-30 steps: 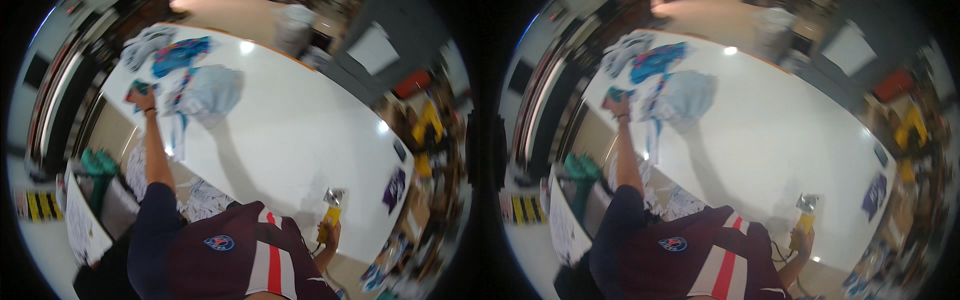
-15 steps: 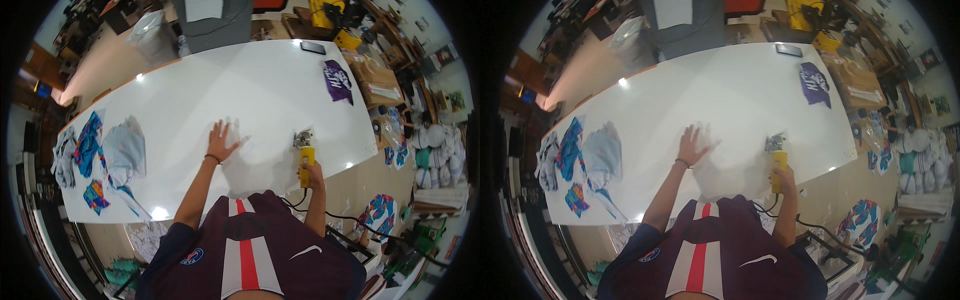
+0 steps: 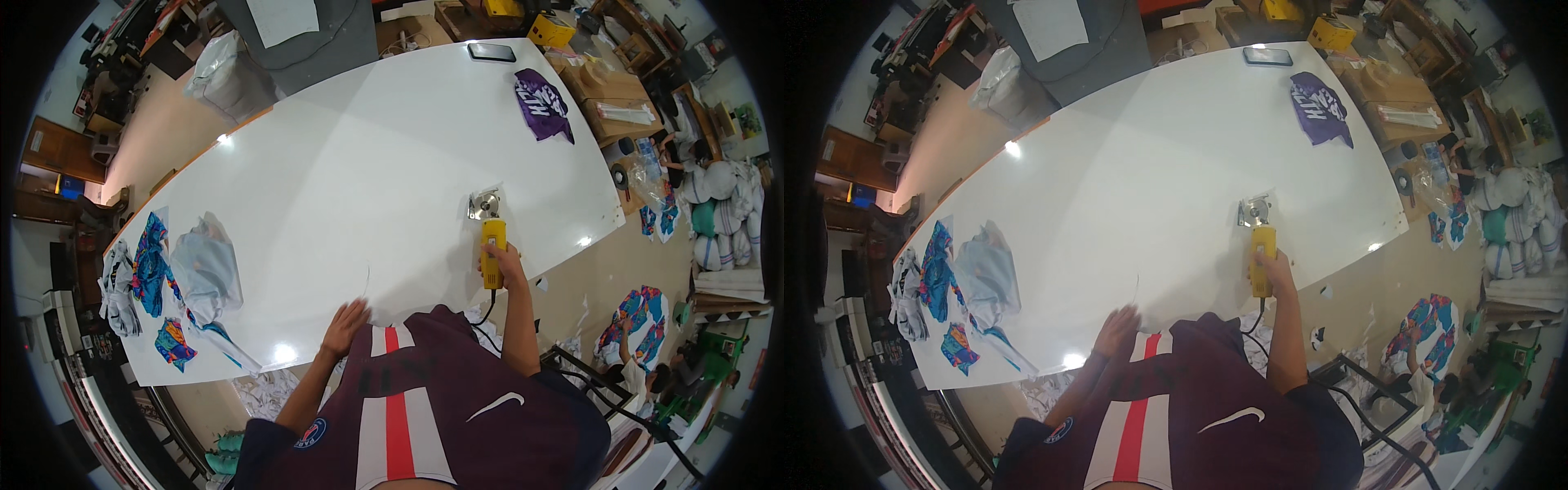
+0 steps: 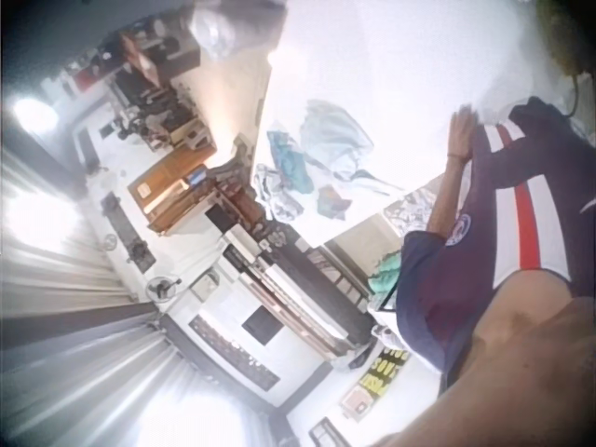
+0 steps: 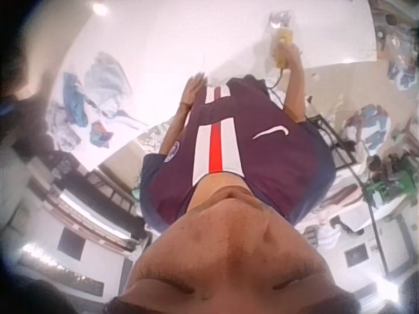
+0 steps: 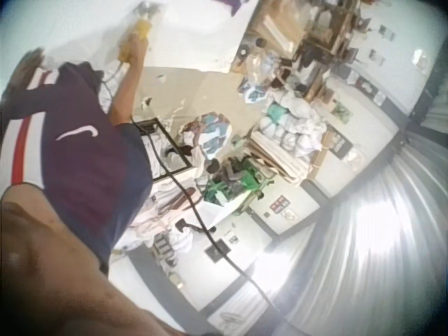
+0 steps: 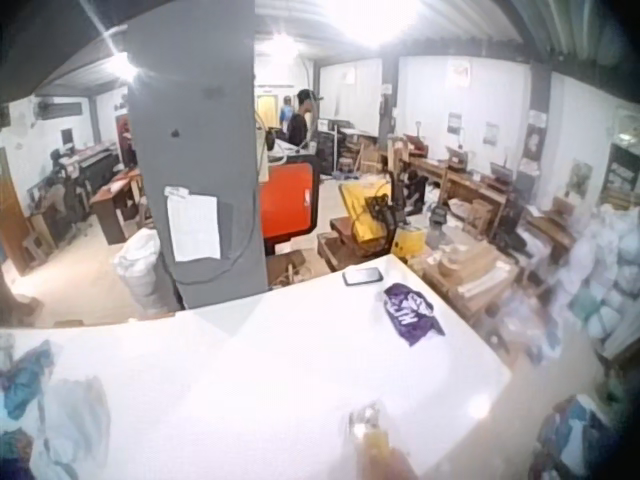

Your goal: The person uses a yellow electric fabric cutter to cut a colorful patterned fabric on a white table. They repeatedly reposition the fabric, cut along its edges, and remove excess pieces, continuing the process across multiple sections of the material.

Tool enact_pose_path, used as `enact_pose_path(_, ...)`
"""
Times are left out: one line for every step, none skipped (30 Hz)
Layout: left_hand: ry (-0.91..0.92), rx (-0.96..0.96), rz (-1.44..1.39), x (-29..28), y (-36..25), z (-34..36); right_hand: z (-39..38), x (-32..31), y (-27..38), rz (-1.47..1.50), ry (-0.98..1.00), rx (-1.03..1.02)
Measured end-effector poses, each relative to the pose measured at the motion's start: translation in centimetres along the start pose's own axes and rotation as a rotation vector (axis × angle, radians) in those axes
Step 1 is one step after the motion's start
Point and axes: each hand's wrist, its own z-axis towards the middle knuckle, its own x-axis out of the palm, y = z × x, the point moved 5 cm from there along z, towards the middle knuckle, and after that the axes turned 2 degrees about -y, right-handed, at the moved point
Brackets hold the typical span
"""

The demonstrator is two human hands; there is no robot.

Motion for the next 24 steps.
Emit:
enact_pose_path(-0.046, -0.033, -0.033, 0.1, -0.4, -3.2, 0.0, 0.2, 0.3, -0.006, -0.001, -0.008)
enact_pose_path(-0.094, -0.063, -0.067, 0.0, -1.1, -6.1, -0.1, 0.4, 0.5, -0.013, -0.005, -0.018)
enact_pose_path(-0.087, -0.165, -0.116, 0.3, -1.6, -8.9, -0.1, 0.5, 0.4, 0.002, -0.009, -0.033)
enact_pose_path(-0.081, -0.265, -0.164, 0.4, -2.1, -10.9, -0.2, 0.7, 0.2, 0.017, -0.013, -0.049)
enact_pose_path(0.044, -0.377, -0.152, 0.8, -2.4, -12.7, -0.2, 1.0, 0.3, 0.028, -0.014, -0.068)
enact_pose_path(0.165, -0.490, -0.139, 1.1, -2.6, -14.4, -0.6, 1.5, 0.4, 0.016, 0.008, -0.079)
enact_pose_path(0.292, -0.605, -0.126, 1.3, -2.7, -15.6, -1.4, 2.3, 0.5, 0.006, 0.033, -0.085)
enact_pose_path(0.071, -0.560, -0.082, 0.4, -2.9, -15.2, -2.2, 3.0, 0.7, -0.002, 0.058, -0.090)
enact_pose_path(-0.148, -0.515, -0.031, -0.9, -3.3, -14.5, -3.2, 4.2, 1.5, 0.011, 0.100, -0.093)
enact_pose_path(-0.363, -0.469, 0.025, -2.1, -4.0, -14.1, -4.6, 5.6, 2.4, 0.024, 0.145, -0.092)
enact_pose_path(-0.460, -0.526, 0.029, -3.2, -4.6, -12.8, -6.0, 6.8, 3.0, 0.034, 0.191, -0.088)
enact_pose_path(-0.559, -0.578, 0.035, -4.7, -5.0, -10.5, -7.1, 8.0, 3.4, 0.025, 0.244, -0.097)
enact_pose_path(-0.628, -0.607, -0.087, -5.7, -5.0, -8.4, -7.9, 9.2, 4.0, 0.017, 0.298, -0.114)
enact_pose_path(-0.700, -0.630, -0.208, -6.7, -4.8, -6.3, -8.6, 10.4, 4.6, 0.010, 0.352, -0.134)
enact_pose_path(-0.717, -0.656, -0.413, -7.3, -4.5, -4.1, -9.3, 11.6, 5.2, -0.005, 0.400, -0.159)
enact_pose_path(-0.738, -0.675, -0.620, -7.6, -4.2, -2.0, -9.9, 12.9, 5.8, -0.024, 0.452, -0.186)
enact_pose_path(-0.739, -0.615, -0.817, -7.8, -4.0, 0.2, -10.6, 14.2, 6.5, -0.041, 0.503, -0.212)
enact_pose_path(-0.730, -0.543, -1.011, -8.1, -3.9, 2.3, -11.5, 15.3, 7.2, -0.040, 0.572, -0.210)
enact_pose_path(-0.693, -0.417, -1.123, -9.1, -4.2, 4.5, -12.4, 16.3, 8.3, -0.039, 0.640, -0.212)
enact_pose_path(-0.651, -0.284, -1.230, -10.5, -5.0, 6.5, -13.3, 17.3, 9.2, -0.039, 0.708, -0.214)
enact_pose_path(-0.642, -0.192, -1.281, -12.0, -5.8, 8.2, -14.3, 18.0, 9.9, -0.032, 0.739, -0.214)
enact_pose_path(-0.634, -0.098, -1.328, -13.7, -6.8, 9.7, -15.2, 18.7, 10.6, -0.026, 0.773, -0.214)
enact_pose_path(-0.624, -0.002, -1.370, -15.0, -7.6, 10.9, -16.0, 19.4, 11.2, -0.020, 0.808, -0.216)
enact_pose_path(-0.640, 0.017, -1.361, -16.0, -8.3, 11.4, -17.0, 20.2, 11.7, -0.002, 0.842, -0.221)
